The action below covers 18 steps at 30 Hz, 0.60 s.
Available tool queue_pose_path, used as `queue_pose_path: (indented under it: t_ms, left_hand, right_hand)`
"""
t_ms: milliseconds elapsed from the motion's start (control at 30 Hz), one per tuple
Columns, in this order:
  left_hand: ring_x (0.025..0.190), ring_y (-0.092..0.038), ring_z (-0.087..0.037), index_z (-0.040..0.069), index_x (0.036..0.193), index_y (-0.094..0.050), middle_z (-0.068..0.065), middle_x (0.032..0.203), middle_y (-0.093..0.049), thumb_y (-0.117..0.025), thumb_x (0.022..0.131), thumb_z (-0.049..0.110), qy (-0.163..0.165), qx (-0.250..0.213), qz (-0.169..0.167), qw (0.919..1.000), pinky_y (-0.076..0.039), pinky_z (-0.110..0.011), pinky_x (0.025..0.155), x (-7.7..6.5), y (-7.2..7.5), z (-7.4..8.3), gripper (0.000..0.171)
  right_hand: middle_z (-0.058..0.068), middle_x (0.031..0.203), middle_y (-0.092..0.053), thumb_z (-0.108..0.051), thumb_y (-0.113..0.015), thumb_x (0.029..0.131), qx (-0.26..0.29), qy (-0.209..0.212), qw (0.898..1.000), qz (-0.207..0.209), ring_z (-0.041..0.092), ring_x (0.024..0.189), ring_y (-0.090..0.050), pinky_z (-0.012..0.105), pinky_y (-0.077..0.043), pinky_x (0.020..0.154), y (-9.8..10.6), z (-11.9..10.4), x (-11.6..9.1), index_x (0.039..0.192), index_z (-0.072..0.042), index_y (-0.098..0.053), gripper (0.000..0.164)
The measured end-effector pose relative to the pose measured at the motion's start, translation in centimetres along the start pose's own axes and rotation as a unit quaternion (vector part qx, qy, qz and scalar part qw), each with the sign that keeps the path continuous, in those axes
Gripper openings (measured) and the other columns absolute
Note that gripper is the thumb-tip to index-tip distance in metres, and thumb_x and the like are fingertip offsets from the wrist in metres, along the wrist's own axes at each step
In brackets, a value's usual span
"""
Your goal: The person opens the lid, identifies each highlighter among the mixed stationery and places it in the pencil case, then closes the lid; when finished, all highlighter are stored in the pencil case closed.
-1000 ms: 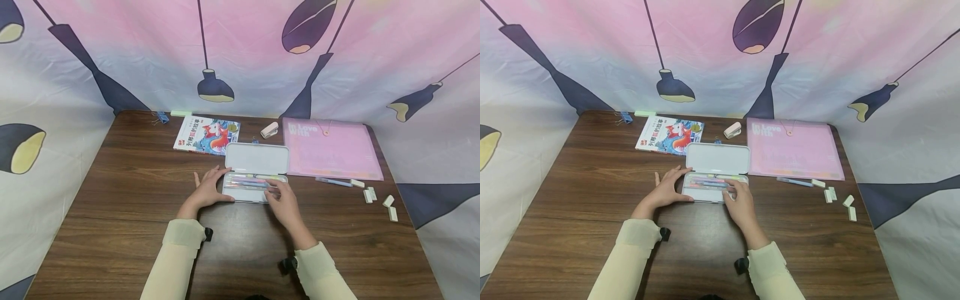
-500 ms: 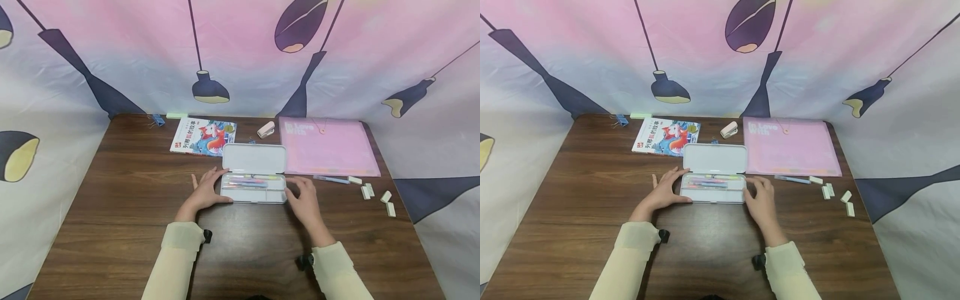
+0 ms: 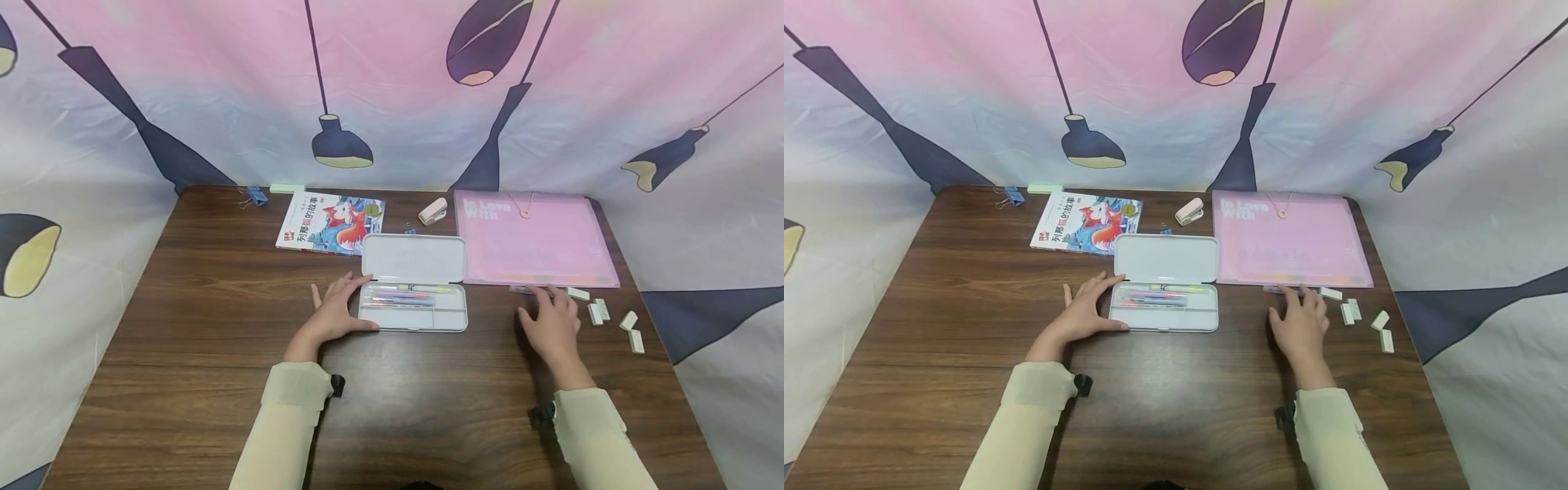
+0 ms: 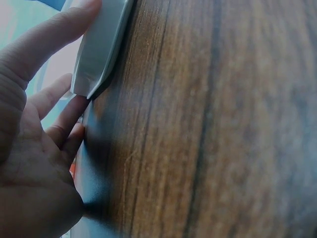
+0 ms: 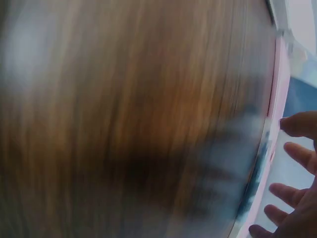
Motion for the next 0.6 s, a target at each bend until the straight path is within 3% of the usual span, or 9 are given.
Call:
queue_pose_path:
  t_ms: [133, 267, 467, 600]
  left_hand:
    - [0.135, -0.011, -0.029, 0.036, 0.138, -0.031, -0.009, 0.147, -0.022, -0.077, 0.06, 0.052, 0.003, -0.002, -0.001, 1.0, 0.024, -0.057, 0.095, -0.1, 0.1, 0.0, 0.092]
    - [0.135, -0.011, -0.03, 0.035, 0.138, -0.032, -0.01, 0.147, -0.022, -0.078, 0.06, 0.051, 0.004, -0.002, -0.001, 1.0, 0.023, -0.058, 0.095, -0.1, 0.1, 0.0, 0.092]
    - [0.135, -0.012, -0.03, 0.034, 0.138, -0.032, -0.01, 0.146, -0.022, -0.078, 0.06, 0.051, 0.003, -0.003, -0.001, 1.0, 0.023, -0.058, 0.095, -0.1, 0.1, 0.1, 0.092]
    - [0.135, -0.012, -0.029, 0.034, 0.138, -0.032, -0.01, 0.147, -0.022, -0.078, 0.06, 0.05, 0.004, -0.004, -0.002, 1.0, 0.023, -0.058, 0.095, -0.1, 0.1, 0.1, 0.091]
  right_hand:
    - [0.025, 0.139, -0.025, -0.015, -0.054, 0.088, -0.022, -0.028, 0.999, -0.012, 0.047, 0.125, -0.015, 0.066, -0.011, 0.09, 0.2, 1.1, -0.2, 0.134, -0.012, -0.041, 0.048]
    - [0.024, 0.13, -0.035, -0.009, -0.054, 0.086, -0.035, -0.033, 0.999, 0.01, 0.047, 0.119, -0.023, 0.065, -0.01, 0.09, 0.6, 1.3, -0.4, 0.131, -0.015, -0.045, 0.046]
    - [0.024, 0.128, -0.038, -0.007, -0.055, 0.084, -0.037, -0.035, 0.999, 0.013, 0.047, 0.118, -0.027, 0.061, -0.021, 0.088, 0.7, 1.5, -0.6, 0.132, -0.013, -0.045, 0.049]
    - [0.024, 0.122, -0.045, -0.007, -0.054, 0.084, -0.052, -0.035, 0.998, 0.003, 0.046, 0.109, -0.038, 0.059, -0.029, 0.081, 0.8, 1.7, -0.9, 0.125, -0.011, -0.051, 0.042]
Point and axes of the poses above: each hand's wrist, its own x-axis towards the middle knuckle, its own y-axis out of the back of the hand, z = x × y, the point moved 8 cm from there along x, towards the middle knuckle
